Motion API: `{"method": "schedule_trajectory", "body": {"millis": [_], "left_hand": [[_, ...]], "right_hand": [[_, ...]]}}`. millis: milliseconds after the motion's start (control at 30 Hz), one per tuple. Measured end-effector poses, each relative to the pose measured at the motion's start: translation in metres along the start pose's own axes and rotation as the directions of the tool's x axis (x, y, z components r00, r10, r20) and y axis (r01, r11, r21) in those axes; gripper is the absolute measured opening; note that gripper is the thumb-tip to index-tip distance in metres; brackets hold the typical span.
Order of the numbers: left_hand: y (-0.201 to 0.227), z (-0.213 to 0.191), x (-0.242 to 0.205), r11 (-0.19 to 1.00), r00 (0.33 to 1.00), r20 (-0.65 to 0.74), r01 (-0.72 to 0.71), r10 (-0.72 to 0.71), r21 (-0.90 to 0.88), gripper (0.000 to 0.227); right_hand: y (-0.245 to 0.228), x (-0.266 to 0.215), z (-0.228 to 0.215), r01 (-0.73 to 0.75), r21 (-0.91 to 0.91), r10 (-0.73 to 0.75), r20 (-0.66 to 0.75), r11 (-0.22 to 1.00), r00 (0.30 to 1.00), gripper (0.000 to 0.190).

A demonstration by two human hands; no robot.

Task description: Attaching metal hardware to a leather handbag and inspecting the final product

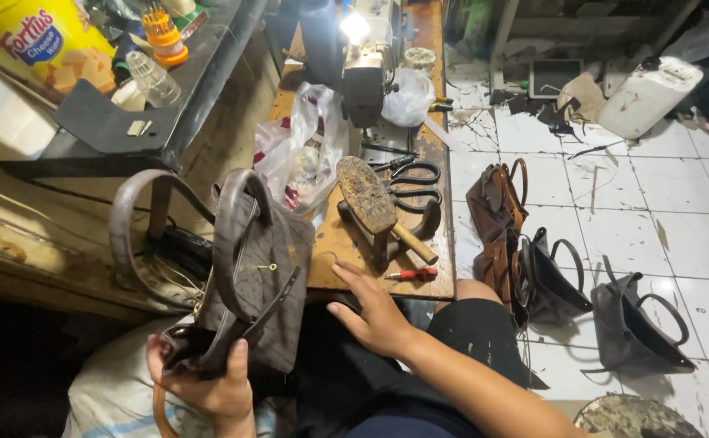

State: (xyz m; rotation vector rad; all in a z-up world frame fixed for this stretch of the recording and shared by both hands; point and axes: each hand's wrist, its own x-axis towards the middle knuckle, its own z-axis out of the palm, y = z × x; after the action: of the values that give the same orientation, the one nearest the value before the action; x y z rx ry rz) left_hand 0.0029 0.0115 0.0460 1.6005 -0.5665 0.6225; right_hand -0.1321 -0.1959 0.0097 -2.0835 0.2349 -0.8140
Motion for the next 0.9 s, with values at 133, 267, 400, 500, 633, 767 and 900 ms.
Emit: {"method": "schedule_trajectory", "body": {"millis": [133,267,400,500,633,767,900], "left_hand": [[-0.005,-0.003,-0.003,0.965,0.979,0.119,0.187,-0.167,-0.183,0.092],[0.001,-0.003,-0.005,0.98,0.988,0.11,0.125,-0.108,-0.154,0.086],[-0.003,0.003,-0.013,0.997,0.999,0.031,-0.039,0.041,-0.07,0.098],[0.001,0.002,-0.015,0.991,0.995,0.018,-0.095,0.094,0.094,0.102],[0.006,0.005,-0.017,0.958,0.987,-0.017,-0.149,0.158,0.245,0.1],[-0.008,0.004,-0.019,0.945,0.966,0.007,-0.254,0.258,0.206,0.097],[0.012,0.009,-0.016,0.952,0.979,-0.001,-0.196,0.202,0.236,0.094]], "right_hand": [[0.006,-0.011,-0.009,-0.061,0.025,0.062,-0.044,0.998,0.997,0.047],[0.0,-0.02,-0.018,0.025,0.024,-0.022,-0.107,0.999,0.994,0.026],[-0.006,-0.031,-0.025,0.045,0.039,-0.042,-0.067,0.998,0.997,0.026],[-0.001,-0.042,-0.025,0.106,0.057,-0.102,-0.068,0.993,0.992,0.022],[0.01,-0.059,-0.024,0.075,0.051,-0.073,-0.041,0.996,0.996,0.021],[0.018,-0.073,-0.026,0.059,0.047,-0.058,-0.029,0.997,0.998,0.018],[0.029,-0.092,-0.027,0.034,0.065,-0.032,-0.037,0.997,0.999,0.017]]}}
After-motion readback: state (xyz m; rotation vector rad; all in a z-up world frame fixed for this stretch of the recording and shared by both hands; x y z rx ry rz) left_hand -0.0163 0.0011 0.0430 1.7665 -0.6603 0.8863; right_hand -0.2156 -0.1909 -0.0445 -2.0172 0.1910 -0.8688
